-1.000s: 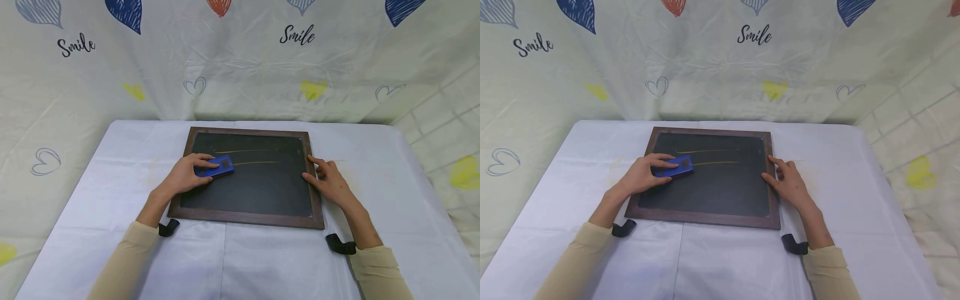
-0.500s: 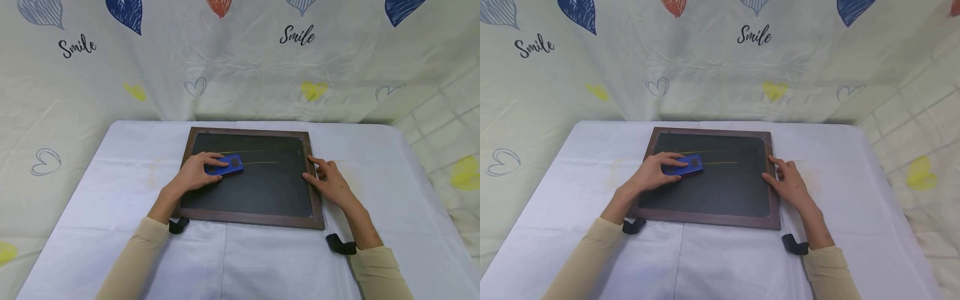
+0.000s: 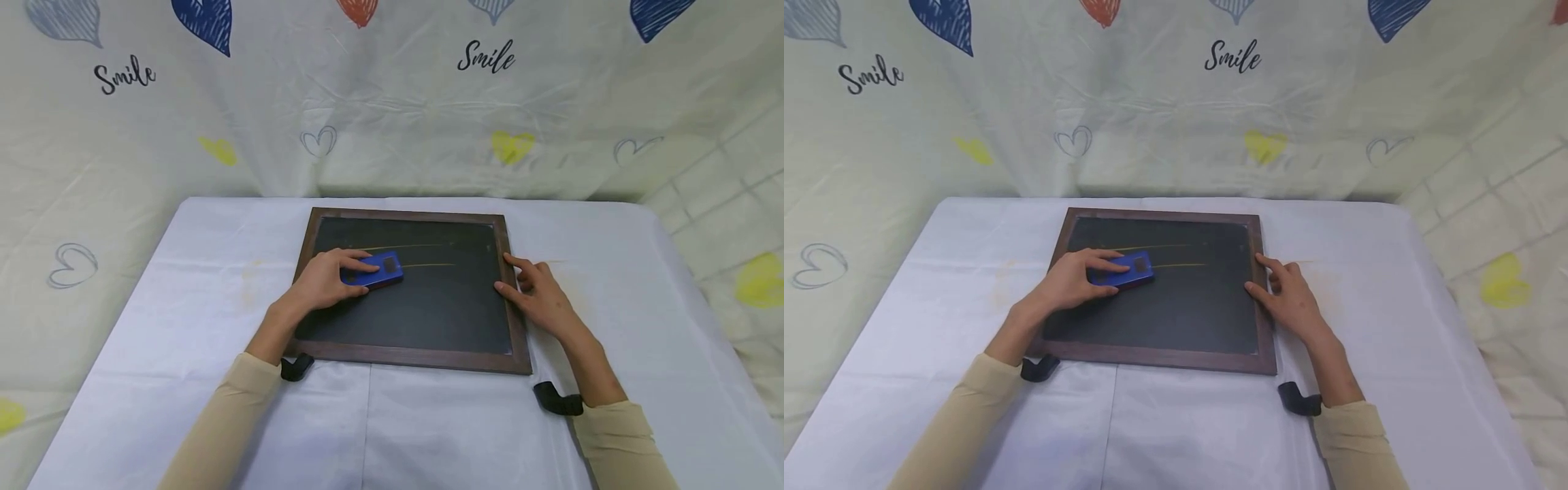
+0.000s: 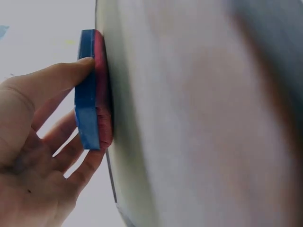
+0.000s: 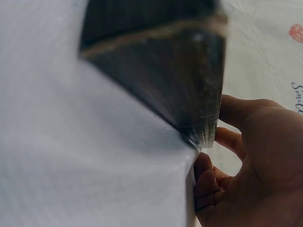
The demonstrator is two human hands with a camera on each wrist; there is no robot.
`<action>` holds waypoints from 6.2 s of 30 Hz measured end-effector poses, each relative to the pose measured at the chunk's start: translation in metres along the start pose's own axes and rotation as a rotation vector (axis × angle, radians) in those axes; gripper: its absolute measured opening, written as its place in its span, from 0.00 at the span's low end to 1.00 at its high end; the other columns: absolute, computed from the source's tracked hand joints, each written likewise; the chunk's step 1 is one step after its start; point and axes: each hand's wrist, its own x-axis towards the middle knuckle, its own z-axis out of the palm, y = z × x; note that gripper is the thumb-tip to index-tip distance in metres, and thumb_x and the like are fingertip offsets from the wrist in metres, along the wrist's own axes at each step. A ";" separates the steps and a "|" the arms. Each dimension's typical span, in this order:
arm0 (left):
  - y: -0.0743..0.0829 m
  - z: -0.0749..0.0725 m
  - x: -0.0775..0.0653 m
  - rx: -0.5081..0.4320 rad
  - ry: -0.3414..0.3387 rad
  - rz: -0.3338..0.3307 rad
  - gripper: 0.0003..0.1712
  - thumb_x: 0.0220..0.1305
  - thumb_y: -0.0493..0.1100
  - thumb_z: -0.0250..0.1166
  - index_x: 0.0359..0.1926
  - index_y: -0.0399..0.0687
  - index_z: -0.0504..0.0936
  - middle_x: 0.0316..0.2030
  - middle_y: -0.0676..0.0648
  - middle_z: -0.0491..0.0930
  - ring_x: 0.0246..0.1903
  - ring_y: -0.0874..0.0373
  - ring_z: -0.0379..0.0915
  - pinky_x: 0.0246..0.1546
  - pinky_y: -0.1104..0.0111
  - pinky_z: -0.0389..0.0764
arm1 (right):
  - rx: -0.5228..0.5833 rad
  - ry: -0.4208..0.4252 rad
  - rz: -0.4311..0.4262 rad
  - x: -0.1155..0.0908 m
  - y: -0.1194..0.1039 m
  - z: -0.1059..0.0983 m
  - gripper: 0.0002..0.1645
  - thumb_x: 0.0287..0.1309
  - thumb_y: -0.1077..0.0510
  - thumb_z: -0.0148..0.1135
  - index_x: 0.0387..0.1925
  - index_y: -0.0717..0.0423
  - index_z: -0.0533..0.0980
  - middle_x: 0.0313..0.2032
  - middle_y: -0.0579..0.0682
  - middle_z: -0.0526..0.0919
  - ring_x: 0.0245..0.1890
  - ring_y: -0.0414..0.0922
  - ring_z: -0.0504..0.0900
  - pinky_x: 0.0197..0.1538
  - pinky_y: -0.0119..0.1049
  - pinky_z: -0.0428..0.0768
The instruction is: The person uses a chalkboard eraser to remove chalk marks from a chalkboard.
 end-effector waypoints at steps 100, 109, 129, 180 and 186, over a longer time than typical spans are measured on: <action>0.082 0.044 0.064 0.028 -0.206 0.128 0.28 0.65 0.51 0.74 0.66 0.67 0.82 0.75 0.53 0.71 0.78 0.49 0.61 0.79 0.52 0.64 | -0.001 0.010 -0.011 0.000 0.001 0.001 0.42 0.74 0.42 0.60 0.81 0.53 0.59 0.54 0.70 0.68 0.49 0.59 0.74 0.45 0.49 0.74; 0.059 0.034 0.046 0.013 -0.178 0.096 0.27 0.65 0.50 0.75 0.64 0.67 0.83 0.75 0.52 0.72 0.78 0.48 0.63 0.77 0.53 0.67 | -0.002 0.007 -0.008 0.000 -0.001 0.000 0.43 0.74 0.43 0.61 0.81 0.53 0.59 0.54 0.70 0.68 0.50 0.60 0.75 0.46 0.50 0.75; 0.012 0.002 -0.005 -0.036 -0.101 -0.016 0.26 0.63 0.48 0.77 0.62 0.67 0.85 0.72 0.51 0.75 0.76 0.42 0.64 0.73 0.47 0.71 | -0.008 -0.001 0.001 -0.001 0.000 0.000 0.43 0.74 0.42 0.61 0.81 0.53 0.59 0.55 0.70 0.68 0.51 0.60 0.75 0.45 0.49 0.75; -0.031 -0.035 -0.046 -0.062 0.143 -0.108 0.27 0.60 0.42 0.78 0.61 0.55 0.87 0.69 0.43 0.77 0.71 0.38 0.70 0.63 0.46 0.79 | -0.003 0.008 -0.018 -0.001 0.001 0.001 0.43 0.74 0.43 0.61 0.81 0.53 0.59 0.55 0.70 0.68 0.50 0.61 0.75 0.45 0.49 0.75; -0.040 -0.037 -0.042 -0.018 0.151 -0.131 0.26 0.63 0.42 0.76 0.63 0.52 0.86 0.70 0.41 0.76 0.72 0.36 0.68 0.64 0.44 0.78 | -0.006 0.001 -0.011 0.000 0.000 0.002 0.43 0.74 0.42 0.61 0.81 0.53 0.59 0.54 0.70 0.68 0.50 0.60 0.75 0.44 0.47 0.74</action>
